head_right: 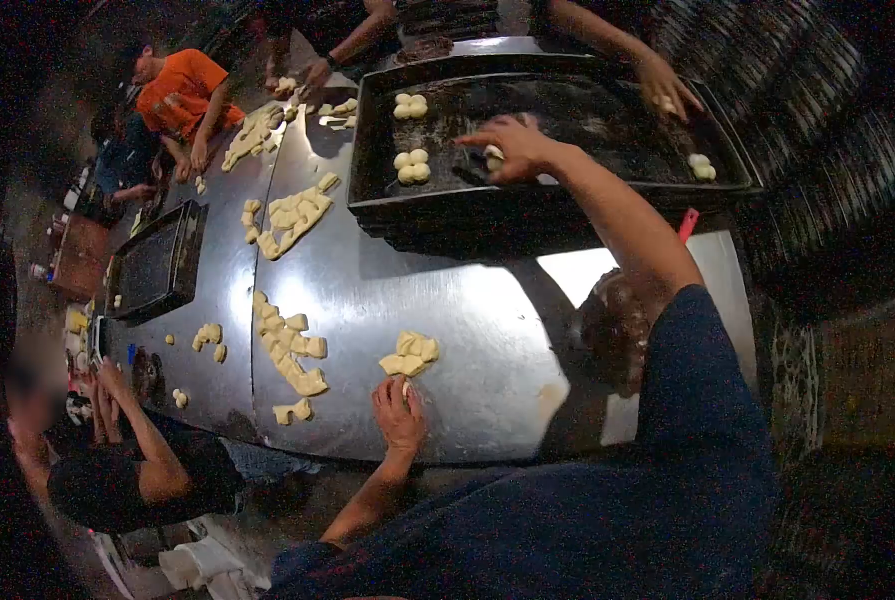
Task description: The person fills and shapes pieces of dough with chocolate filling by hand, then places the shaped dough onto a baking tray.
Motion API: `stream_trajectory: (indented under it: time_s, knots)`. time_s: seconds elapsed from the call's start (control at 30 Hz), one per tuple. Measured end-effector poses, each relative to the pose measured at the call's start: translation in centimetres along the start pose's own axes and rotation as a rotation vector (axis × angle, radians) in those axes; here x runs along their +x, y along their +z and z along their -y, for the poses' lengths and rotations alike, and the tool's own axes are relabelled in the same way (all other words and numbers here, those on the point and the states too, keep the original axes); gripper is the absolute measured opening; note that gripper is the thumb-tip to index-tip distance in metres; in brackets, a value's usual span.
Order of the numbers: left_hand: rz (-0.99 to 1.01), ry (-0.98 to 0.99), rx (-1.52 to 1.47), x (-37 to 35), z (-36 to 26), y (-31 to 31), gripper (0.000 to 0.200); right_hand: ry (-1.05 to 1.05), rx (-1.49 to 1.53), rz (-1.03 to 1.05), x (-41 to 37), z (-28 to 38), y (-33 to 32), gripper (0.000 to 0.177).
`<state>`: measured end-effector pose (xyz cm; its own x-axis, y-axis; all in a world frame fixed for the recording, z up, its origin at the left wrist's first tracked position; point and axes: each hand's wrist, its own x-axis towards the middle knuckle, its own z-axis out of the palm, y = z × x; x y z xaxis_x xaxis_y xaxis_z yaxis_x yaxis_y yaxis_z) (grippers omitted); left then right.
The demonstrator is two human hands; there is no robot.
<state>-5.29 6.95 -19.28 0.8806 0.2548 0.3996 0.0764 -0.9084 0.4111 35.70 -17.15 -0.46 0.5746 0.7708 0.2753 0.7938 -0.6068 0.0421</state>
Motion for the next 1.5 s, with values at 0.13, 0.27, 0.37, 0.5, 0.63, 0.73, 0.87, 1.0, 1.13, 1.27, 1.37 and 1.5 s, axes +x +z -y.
stream_trajectory:
  time_s: [0.13,0.27,0.37,0.5,0.63,0.73,0.87,1.0,1.13,1.27,1.37,1.5]
  knots:
    - [-0.086,0.051,0.145,0.0,-1.3,-1.5,0.022,0.35,0.62,-0.468,-3.1,8.1,-5.7,0.035]
    - [0.3,-0.343,-0.299,-0.2,-4.3,-3.5,0.022,0.36,1.005,-0.466,-12.3,20.6,-3.0,0.019]
    - [0.085,-0.393,-0.953,3.6,-12.7,-5.7,0.019,0.449,1.134,-0.497,-16.4,26.4,-2.5,0.013]
    - [0.395,-0.411,-1.357,8.3,-20.7,-10.5,0.025,0.605,0.737,-1.001,-17.8,24.3,-7.9,0.044]
    - [0.243,-0.556,-1.412,10.0,-28.1,-12.1,0.041,0.442,0.553,-1.078,-19.5,24.7,-8.5,0.037]
    - [0.575,-0.729,-1.495,9.1,-23.7,-8.5,0.049,0.509,0.804,-1.127,-21.9,28.2,-6.7,0.026]
    - [1.044,-0.916,-1.216,6.3,-16.9,-1.1,0.057,1.119,1.81,-0.602,-31.0,28.6,0.6,0.02]
    - [1.078,-0.946,-1.181,5.6,-15.1,-0.8,0.055,1.632,2.045,-0.975,-37.1,25.9,3.7,0.015]
    - [1.177,-0.908,-1.26,5.4,-16.1,-0.9,0.046,1.729,2.04,-1.127,-36.1,22.8,5.8,0.013]
    - [1.101,-0.816,-1.278,6.8,-17.5,-2.2,0.042,1.656,1.988,-1.202,-34.9,24.0,3.1,0.014]
    - [1.026,-0.623,-1.181,8.4,-19.1,-4.0,0.044,1.408,1.677,-1.145,-33.5,24.5,-0.7,0.019]
    - [1.092,-0.415,-1.195,10.7,-22.9,-6.8,0.055,0.907,1.75,-0.639,-31.4,23.0,-6.4,0.024]
